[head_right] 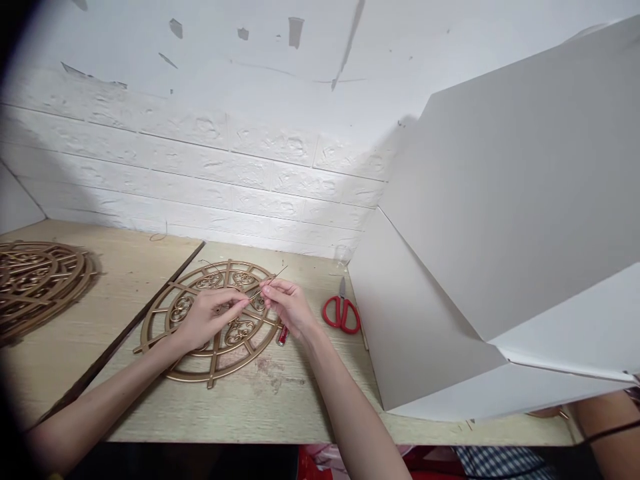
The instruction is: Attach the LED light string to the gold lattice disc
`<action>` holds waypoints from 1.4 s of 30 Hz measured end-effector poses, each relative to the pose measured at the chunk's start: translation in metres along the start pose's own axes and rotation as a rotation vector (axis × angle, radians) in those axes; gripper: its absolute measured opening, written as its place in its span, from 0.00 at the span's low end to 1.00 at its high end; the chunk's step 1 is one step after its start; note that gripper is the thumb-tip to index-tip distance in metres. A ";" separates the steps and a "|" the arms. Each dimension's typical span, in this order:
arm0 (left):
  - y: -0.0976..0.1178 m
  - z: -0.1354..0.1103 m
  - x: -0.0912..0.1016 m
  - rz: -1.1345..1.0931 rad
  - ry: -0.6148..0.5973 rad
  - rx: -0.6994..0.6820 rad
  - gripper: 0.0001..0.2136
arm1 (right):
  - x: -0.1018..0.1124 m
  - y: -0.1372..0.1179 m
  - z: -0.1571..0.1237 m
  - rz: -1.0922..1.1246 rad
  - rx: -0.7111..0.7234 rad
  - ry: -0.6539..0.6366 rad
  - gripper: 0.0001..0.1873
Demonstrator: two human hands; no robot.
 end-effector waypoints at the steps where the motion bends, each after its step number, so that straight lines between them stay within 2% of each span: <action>1: 0.000 0.000 -0.001 -0.008 -0.003 0.007 0.09 | 0.000 0.000 0.000 -0.029 -0.002 0.003 0.12; 6: -0.004 0.001 0.000 -0.090 0.020 0.061 0.10 | -0.002 -0.004 -0.003 -0.071 0.026 0.019 0.11; 11: -0.008 0.002 0.005 -0.122 0.121 0.094 0.10 | 0.000 -0.006 -0.003 -0.125 0.055 0.073 0.11; 13: -0.007 0.003 0.006 -0.131 0.148 0.082 0.09 | -0.003 -0.005 -0.004 -0.221 0.063 0.055 0.11; 17: -0.007 0.005 0.003 -0.193 0.125 0.081 0.08 | -0.012 0.000 -0.005 -0.368 0.047 -0.040 0.11; 29: -0.011 0.007 -0.001 -0.412 0.094 0.127 0.09 | -0.021 0.013 -0.007 -0.232 -0.076 -0.118 0.17; 35: -0.008 0.009 -0.003 -0.577 0.032 0.248 0.09 | -0.029 0.016 -0.010 -0.164 -0.115 -0.197 0.18; 42: -0.022 0.004 -0.003 -0.578 0.125 0.408 0.12 | -0.022 0.019 -0.008 -0.340 -0.098 -0.140 0.15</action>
Point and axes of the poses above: each hand's wrist, its own z-axis towards the middle knuckle, its own x-axis out of the back of the hand, y = z × x, the point moved 7 cm from there along z, towards the middle knuckle, and after that the axes turned 5 degrees about -x, right-handed, at the moved point
